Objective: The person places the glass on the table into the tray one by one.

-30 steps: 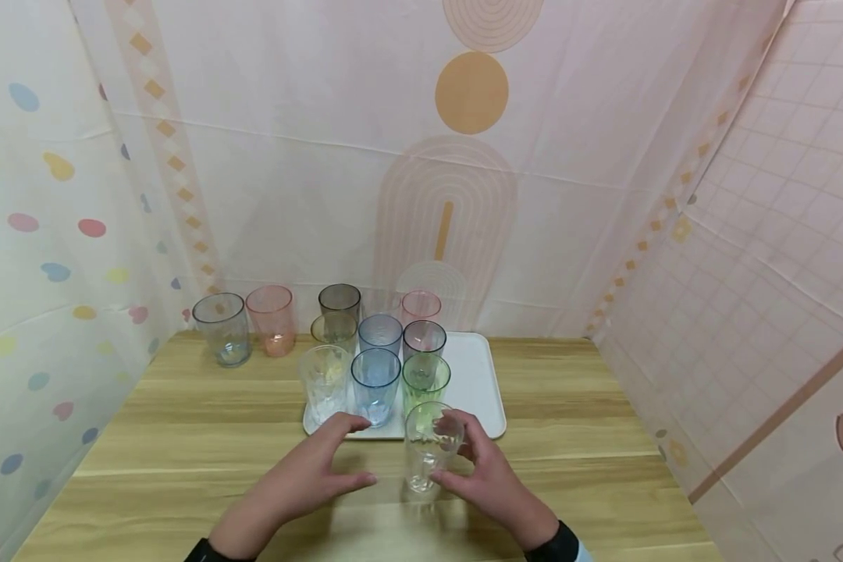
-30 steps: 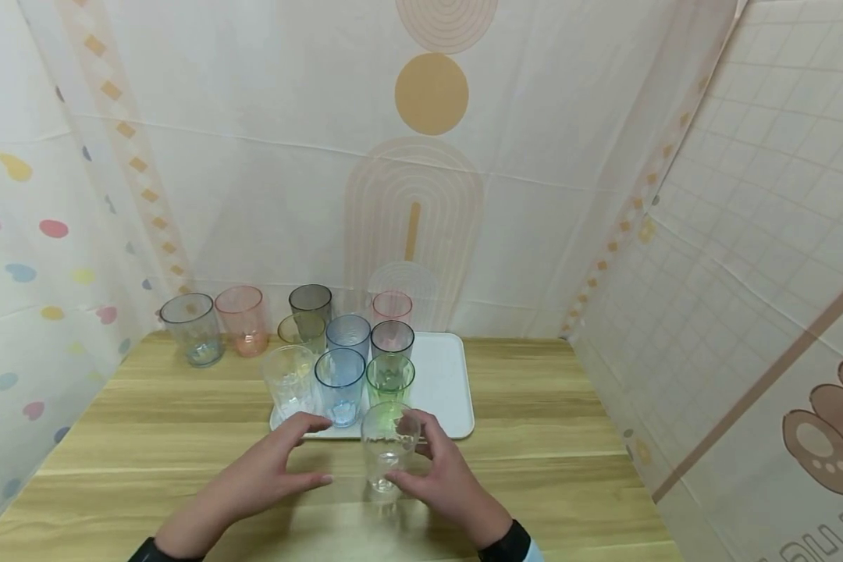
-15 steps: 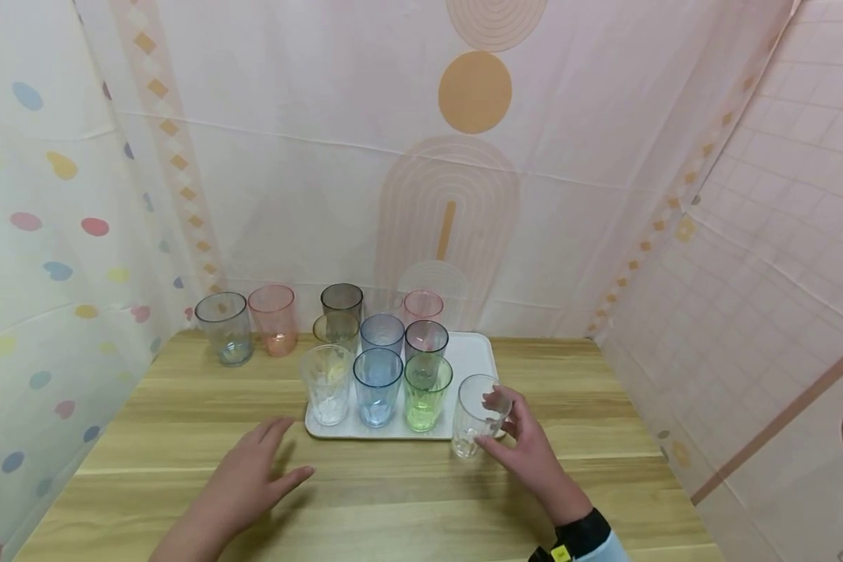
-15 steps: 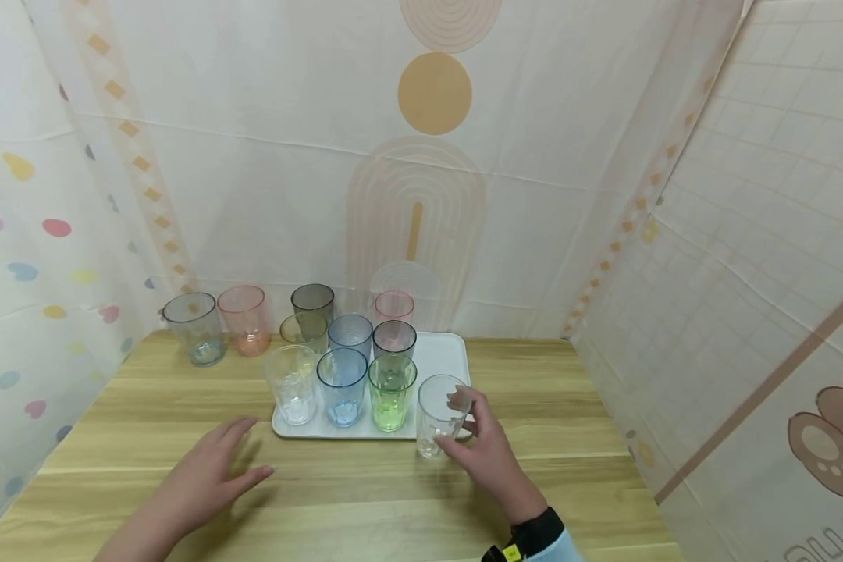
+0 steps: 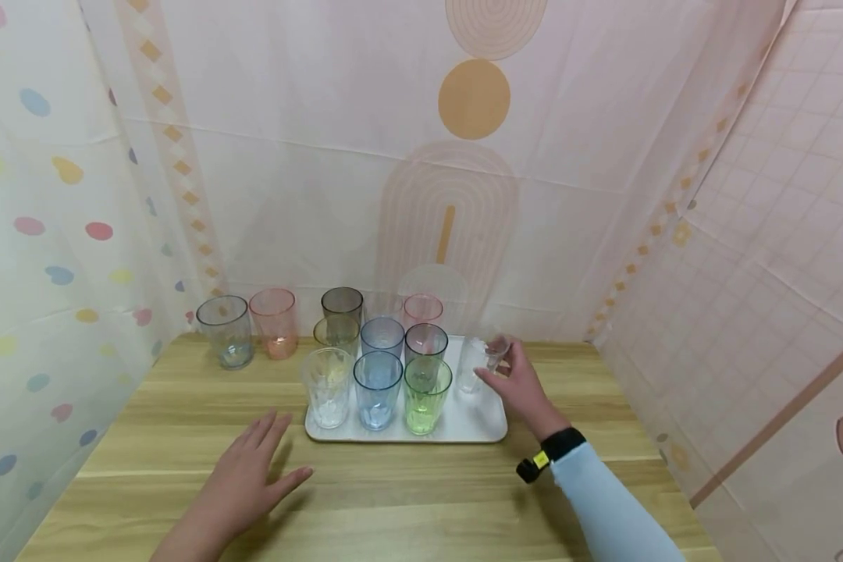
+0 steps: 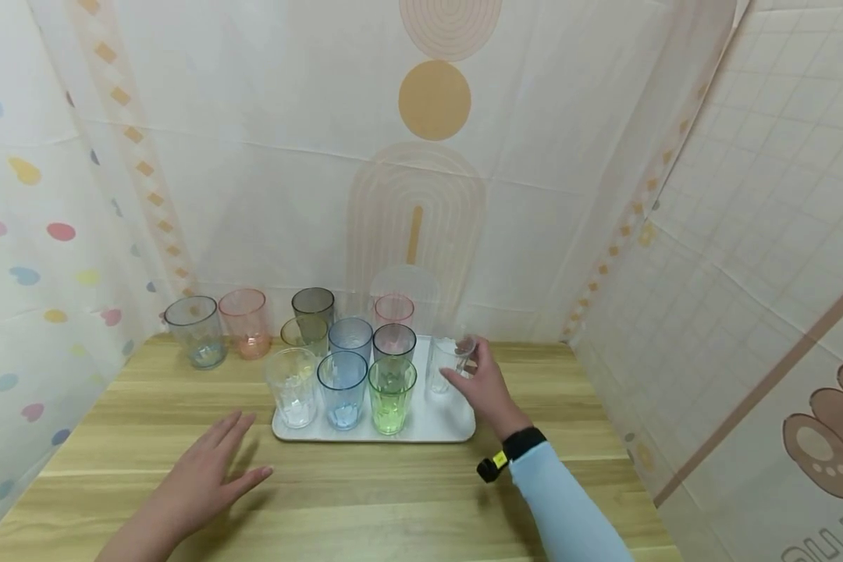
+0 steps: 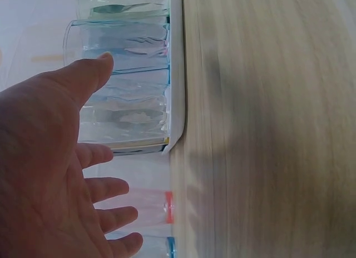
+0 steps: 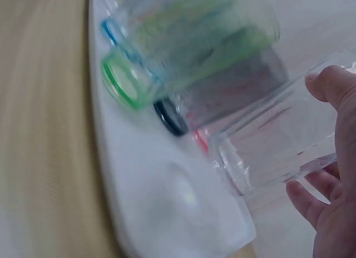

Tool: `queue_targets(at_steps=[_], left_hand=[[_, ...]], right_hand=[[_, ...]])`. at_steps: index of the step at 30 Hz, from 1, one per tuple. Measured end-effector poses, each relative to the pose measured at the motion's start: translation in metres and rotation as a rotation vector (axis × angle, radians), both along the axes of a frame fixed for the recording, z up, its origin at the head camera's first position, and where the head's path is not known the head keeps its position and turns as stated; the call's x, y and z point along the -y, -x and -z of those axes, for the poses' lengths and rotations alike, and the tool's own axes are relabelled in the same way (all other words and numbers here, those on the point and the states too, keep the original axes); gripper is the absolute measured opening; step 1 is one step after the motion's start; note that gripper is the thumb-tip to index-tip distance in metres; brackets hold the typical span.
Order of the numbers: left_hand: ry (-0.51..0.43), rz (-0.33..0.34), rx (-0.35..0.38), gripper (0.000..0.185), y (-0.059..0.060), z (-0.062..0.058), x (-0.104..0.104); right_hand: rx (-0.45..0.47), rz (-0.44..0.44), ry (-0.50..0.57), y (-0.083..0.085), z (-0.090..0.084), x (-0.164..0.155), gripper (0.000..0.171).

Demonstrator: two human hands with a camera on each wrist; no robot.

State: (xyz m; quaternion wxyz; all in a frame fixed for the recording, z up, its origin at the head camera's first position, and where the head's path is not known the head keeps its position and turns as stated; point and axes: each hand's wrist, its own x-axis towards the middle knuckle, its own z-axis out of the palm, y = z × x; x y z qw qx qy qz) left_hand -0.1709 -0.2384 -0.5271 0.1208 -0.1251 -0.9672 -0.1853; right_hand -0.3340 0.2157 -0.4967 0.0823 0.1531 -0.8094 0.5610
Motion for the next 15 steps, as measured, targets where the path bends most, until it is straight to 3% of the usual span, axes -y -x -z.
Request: queue_targets(at_steps=[7,15], left_hand=[[0.003,0.004,0.001,0.094,-0.001,-0.001,0.000],[0.024,-0.018,0.029,0.094,0.002,0.001,-0.002]], right_hand=[[0.053,0.054,-0.036,0.046,0.003,0.008,0.070],[0.078,0.079,-0.072,0.082,0.007,0.019,0.071]])
